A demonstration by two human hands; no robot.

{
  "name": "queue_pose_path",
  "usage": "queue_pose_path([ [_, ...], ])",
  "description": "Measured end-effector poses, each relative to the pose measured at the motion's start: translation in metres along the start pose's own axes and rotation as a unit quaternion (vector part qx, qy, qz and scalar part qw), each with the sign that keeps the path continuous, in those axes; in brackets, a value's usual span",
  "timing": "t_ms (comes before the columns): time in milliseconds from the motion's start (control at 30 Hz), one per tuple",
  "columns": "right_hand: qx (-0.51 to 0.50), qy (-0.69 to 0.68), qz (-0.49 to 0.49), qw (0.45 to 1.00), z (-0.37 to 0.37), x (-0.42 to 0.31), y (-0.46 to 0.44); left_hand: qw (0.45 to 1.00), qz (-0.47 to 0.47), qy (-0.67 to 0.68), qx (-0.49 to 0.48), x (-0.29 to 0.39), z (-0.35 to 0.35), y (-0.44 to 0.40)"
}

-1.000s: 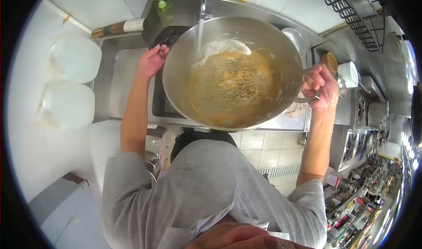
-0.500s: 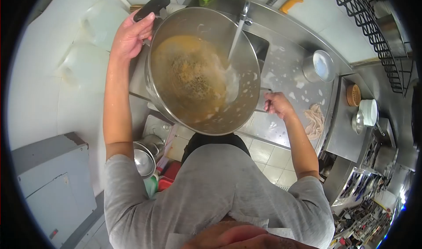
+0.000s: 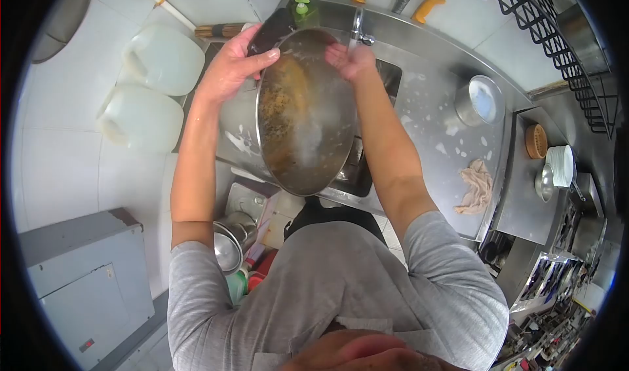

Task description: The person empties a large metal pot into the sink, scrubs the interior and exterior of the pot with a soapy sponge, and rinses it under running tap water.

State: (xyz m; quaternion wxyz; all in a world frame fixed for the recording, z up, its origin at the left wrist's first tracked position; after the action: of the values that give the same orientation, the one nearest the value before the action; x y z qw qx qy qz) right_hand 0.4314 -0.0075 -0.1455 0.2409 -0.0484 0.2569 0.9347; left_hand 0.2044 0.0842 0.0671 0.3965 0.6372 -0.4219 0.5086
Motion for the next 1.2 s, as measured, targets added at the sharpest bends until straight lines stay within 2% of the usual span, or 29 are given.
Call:
queue_pose_path([
  [33, 0.091, 0.039, -0.052, 0.994, -0.010, -0.005, -0.006, 1.000, -0.005, 0.002, -0.003, -0.004, 0.002, -0.004],
  [67, -0.012, -0.017, -0.013, 1.000, -0.013, -0.005, -0.010, 1.000, -0.010, 0.004, -0.004, -0.007, 0.004, -0.008],
  [167, -0.139, 0.142, 0.028, 0.980, 0.018, -0.009, 0.044, 1.000, -0.011, 0.006, -0.018, -0.026, 0.016, -0.024],
  [200, -0.118, 0.231, -0.014, 0.966, 0.009, -0.011, 0.044, 1.000, -0.007, 0.002, -0.027, -0.024, 0.026, -0.027],
  [267, -0.109, 0.349, -0.033, 0.930, 0.008, 0.005, 0.083, 0.998, -0.020, -0.002, -0.056, -0.038, 0.035, -0.041],
  [333, -0.258, 0.370, 0.106, 0.886, -0.003, 0.047, 0.128, 0.996, -0.030, -0.008, -0.078, -0.059, 0.038, -0.061],
  [367, -0.249, 0.536, 0.087, 0.802, 0.002, 0.069, 0.155, 0.996, -0.037, -0.014, -0.080, -0.068, 0.041, -0.068],
  [400, -0.234, 0.684, 0.065, 0.688, 0.012, 0.088, 0.172, 0.995, -0.044, -0.021, -0.082, -0.076, 0.044, -0.075],
  [500, -0.005, 0.784, -0.176, 0.596, -0.030, 0.126, 0.151, 0.990, -0.069, -0.035, -0.122, -0.110, 0.056, -0.102],
  [533, -0.077, 0.653, -0.159, 0.737, -0.033, 0.118, 0.147, 0.986, -0.080, -0.038, -0.142, -0.121, 0.058, -0.111],
  [633, 0.099, 0.640, -0.002, 0.762, -0.055, 0.089, 0.124, 0.982, -0.032, -0.172, -0.074, -0.124, 0.061, -0.135],
  [700, 0.044, 0.559, -0.064, 0.826, -0.072, 0.064, 0.093, 0.962, 0.019, -0.272, -0.019, -0.139, 0.048, -0.137],
  [767, -0.021, 0.418, -0.046, 0.907, -0.062, 0.041, 0.083, 0.919, 0.087, -0.385, 0.019, -0.155, 0.037, -0.130],
  [800, -0.050, 0.340, -0.036, 0.939, -0.060, 0.031, 0.082, 0.920, 0.060, -0.386, -0.021, -0.162, 0.041, -0.115],
  [833, -0.066, 0.321, -0.011, 0.945, -0.062, 0.021, 0.079, 0.902, 0.041, -0.429, -0.008, -0.170, 0.050, -0.100],
  [900, -0.055, 0.420, 0.063, 0.904, -0.063, 0.002, 0.081, 0.859, 0.002, -0.511, 0.021, -0.191, 0.069, -0.075],
  [933, -0.010, 0.580, 0.062, 0.812, -0.056, -0.016, 0.083, 0.868, -0.006, -0.496, 0.030, -0.198, 0.076, -0.070],
  [967, 0.031, 0.720, 0.059, 0.691, -0.020, -0.034, 0.093, 0.875, -0.016, -0.482, 0.042, -0.201, 0.082, -0.067],
  [1000, 0.070, 0.833, 0.054, 0.546, 0.000, -0.042, 0.097, 0.882, -0.027, -0.468, 0.052, -0.204, 0.087, -0.063],
  [1100, 0.020, 0.690, -0.169, 0.704, 0.012, -0.051, 0.062, 0.879, -0.083, -0.469, 0.016, -0.193, 0.090, -0.076],
  [1167, -0.107, 0.559, 0.037, 0.821, 0.022, -0.037, 0.050, 0.875, -0.073, -0.479, 0.014, -0.205, 0.087, -0.092],
  [1200, -0.164, 0.471, 0.141, 0.855, 0.025, -0.028, 0.049, 0.872, -0.069, -0.484, 0.010, -0.214, 0.087, -0.097],
])
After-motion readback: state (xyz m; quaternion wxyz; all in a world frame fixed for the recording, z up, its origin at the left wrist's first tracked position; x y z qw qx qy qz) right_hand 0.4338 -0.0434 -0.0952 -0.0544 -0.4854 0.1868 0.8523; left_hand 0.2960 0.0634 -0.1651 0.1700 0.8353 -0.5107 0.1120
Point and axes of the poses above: each hand's wrist, its own y-axis away from the middle knuckle, its own z-axis out of the palm, x = y × z, the point moved 3 cm from there along -y, towards the middle knuckle, and after that the axes turned 3 degrees about -x, right-handed, at the moved point
